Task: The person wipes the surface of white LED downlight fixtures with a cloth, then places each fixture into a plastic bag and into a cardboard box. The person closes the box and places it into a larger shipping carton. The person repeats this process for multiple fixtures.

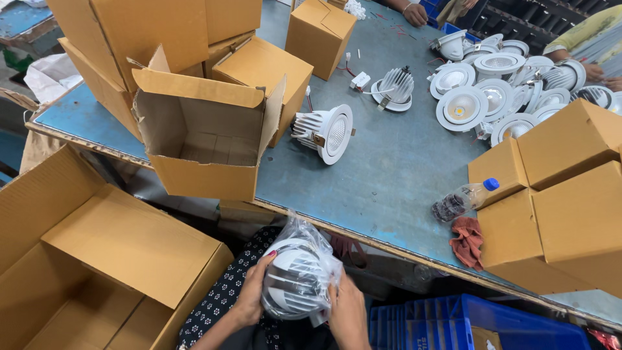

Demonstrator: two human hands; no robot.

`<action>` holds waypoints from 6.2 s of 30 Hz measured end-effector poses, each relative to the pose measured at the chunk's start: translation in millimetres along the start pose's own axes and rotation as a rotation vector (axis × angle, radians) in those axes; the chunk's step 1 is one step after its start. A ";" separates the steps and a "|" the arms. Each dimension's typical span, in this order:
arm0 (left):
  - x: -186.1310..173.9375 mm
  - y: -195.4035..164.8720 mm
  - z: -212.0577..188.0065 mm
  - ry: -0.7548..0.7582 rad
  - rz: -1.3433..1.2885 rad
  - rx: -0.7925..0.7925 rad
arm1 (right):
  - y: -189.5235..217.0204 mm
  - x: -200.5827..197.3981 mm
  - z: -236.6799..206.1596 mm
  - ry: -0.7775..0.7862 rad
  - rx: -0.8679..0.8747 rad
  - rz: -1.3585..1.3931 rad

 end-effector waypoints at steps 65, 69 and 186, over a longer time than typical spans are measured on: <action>141.2 -164.3 -5.3 0.051 0.441 0.726 | 17.0 -120.1 192.9 0.231 -0.052 0.869; 136.3 -162.8 -5.3 0.075 0.439 0.707 | 0.8 -75.9 254.1 0.411 0.040 0.805; 173.5 -186.1 -71.1 0.290 1.187 1.236 | 28.0 -157.3 41.5 -0.481 -0.463 0.396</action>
Point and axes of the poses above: each hand's wrist, its own z-axis towards the middle knuckle, its own x-axis out of the palm, y = z × x, the point moved 6 cm from there along z, towards the middle knuckle, and after that the axes turned 4 degrees about -z, right-handed, at the moved point
